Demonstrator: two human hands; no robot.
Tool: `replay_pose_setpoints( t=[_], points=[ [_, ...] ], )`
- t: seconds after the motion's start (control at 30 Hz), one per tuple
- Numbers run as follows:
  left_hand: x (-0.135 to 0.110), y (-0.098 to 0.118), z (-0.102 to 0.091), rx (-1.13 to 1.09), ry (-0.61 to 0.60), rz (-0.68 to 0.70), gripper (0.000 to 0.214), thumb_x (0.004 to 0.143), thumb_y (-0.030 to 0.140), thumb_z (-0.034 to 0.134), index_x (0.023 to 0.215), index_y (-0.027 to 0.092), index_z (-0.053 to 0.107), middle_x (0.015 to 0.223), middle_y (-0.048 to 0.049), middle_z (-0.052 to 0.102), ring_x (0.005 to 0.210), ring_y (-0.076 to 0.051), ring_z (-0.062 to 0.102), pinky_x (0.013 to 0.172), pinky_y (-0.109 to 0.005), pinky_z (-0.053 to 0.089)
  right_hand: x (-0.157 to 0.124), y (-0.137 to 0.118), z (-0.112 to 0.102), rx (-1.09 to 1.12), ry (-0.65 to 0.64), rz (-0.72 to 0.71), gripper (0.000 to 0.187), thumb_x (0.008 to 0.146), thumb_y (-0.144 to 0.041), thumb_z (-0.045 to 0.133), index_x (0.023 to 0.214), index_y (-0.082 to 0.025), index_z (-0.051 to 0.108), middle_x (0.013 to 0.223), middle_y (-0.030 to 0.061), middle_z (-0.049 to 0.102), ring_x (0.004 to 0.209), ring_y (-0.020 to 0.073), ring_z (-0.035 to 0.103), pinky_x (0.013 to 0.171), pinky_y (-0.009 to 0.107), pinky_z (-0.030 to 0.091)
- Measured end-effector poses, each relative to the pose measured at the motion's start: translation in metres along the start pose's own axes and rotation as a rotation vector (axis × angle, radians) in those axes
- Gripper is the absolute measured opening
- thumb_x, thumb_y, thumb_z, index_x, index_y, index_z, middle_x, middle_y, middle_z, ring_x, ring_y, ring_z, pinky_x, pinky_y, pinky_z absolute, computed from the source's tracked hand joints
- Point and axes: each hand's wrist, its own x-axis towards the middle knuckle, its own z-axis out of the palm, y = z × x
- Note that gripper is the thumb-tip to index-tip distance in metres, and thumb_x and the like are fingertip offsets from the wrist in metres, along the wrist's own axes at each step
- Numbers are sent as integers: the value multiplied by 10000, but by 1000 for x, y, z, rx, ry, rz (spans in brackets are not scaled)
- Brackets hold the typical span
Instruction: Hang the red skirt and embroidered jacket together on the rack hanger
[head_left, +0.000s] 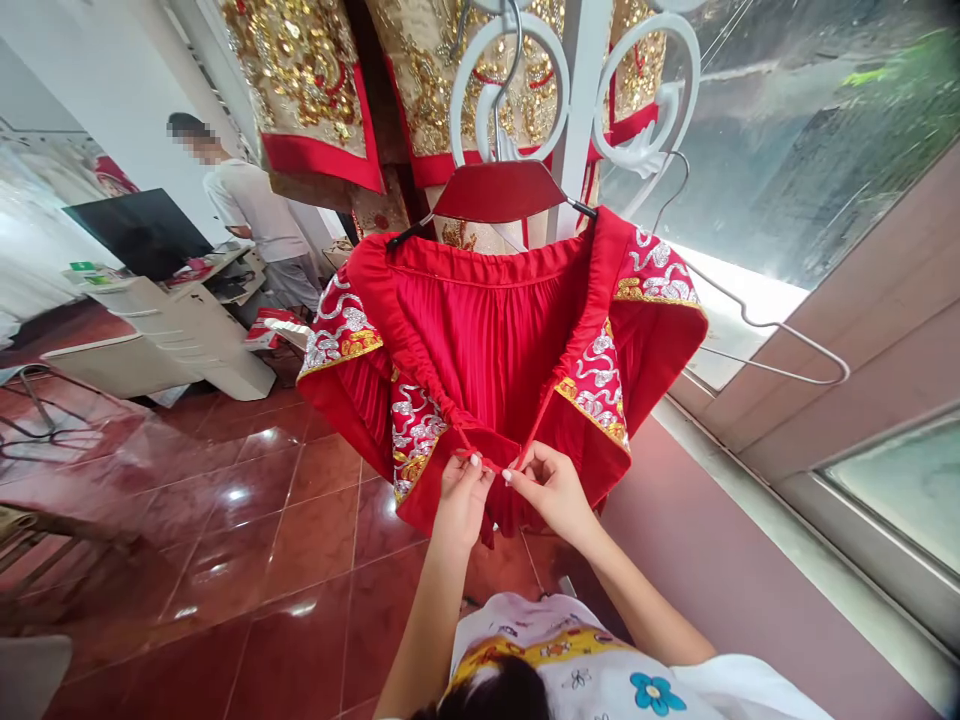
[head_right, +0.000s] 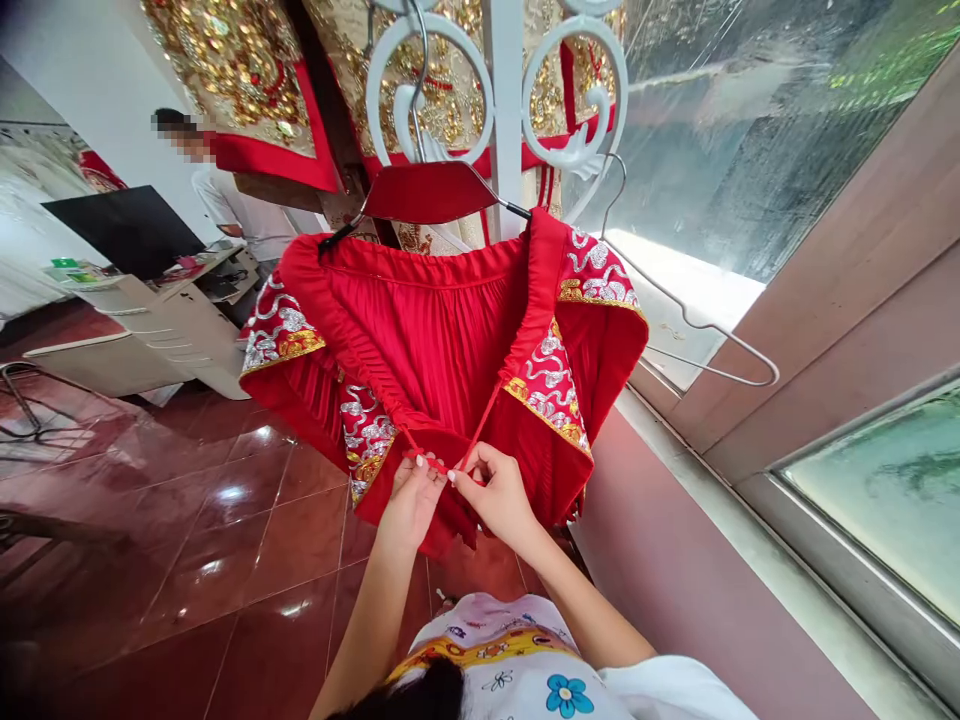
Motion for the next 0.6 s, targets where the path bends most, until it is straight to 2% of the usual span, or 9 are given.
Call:
replay_pose_setpoints(
  t=[0.13,0.23,0.3,0.43,0.5,0.6],
  points=[
    [-9,-3,5,-90,-92,-69,274,630,388,732,762,212,569,868,4,600,811,-133,574,754,-313,485,-3,4,-5,17,2,9,227,699,-342,645,641,-174,503,541,-53,438,494,71,332,478,209,267],
    [-20,5,5,-146,-140,-63,263,683,465,659,724,219,576,905,-8,587,884,-157,553,797,-339,476,-3,3,-6,58,-40,17,230,694,-350,658,656,-171,518,562,-37,490,511,81,388,502,217,306],
    [-26,14,1,-142,-133,-16,353,713,551,596,647,208,545,868,-20,577,887,-169,539,818,-359,464,-2,1,-5,88,-81,21,222,696,-352,662,677,-167,541,594,-17,543,532,92,438,524,226,338],
    [-39,29,-13,-138,-105,124,509,735,701,466,595,214,513,744,-16,538,816,-165,518,769,-339,455,-1,-3,-6,76,-70,23,251,687,-385,683,670,-169,556,578,-8,585,512,95,461,513,228,344],
    [-44,36,-19,-238,-108,202,509,726,713,479,592,224,524,704,5,533,752,-142,517,729,-309,459,-2,-5,-8,95,-99,26,278,686,-413,685,668,-169,553,586,2,608,503,95,471,508,230,353],
    [-49,50,-33,-468,-122,345,447,767,647,508,580,241,545,673,69,573,636,-75,525,787,-285,482,-3,-5,-14,73,-81,12,291,693,-424,678,651,-173,537,582,4,606,503,96,475,507,232,356]
  ],
)
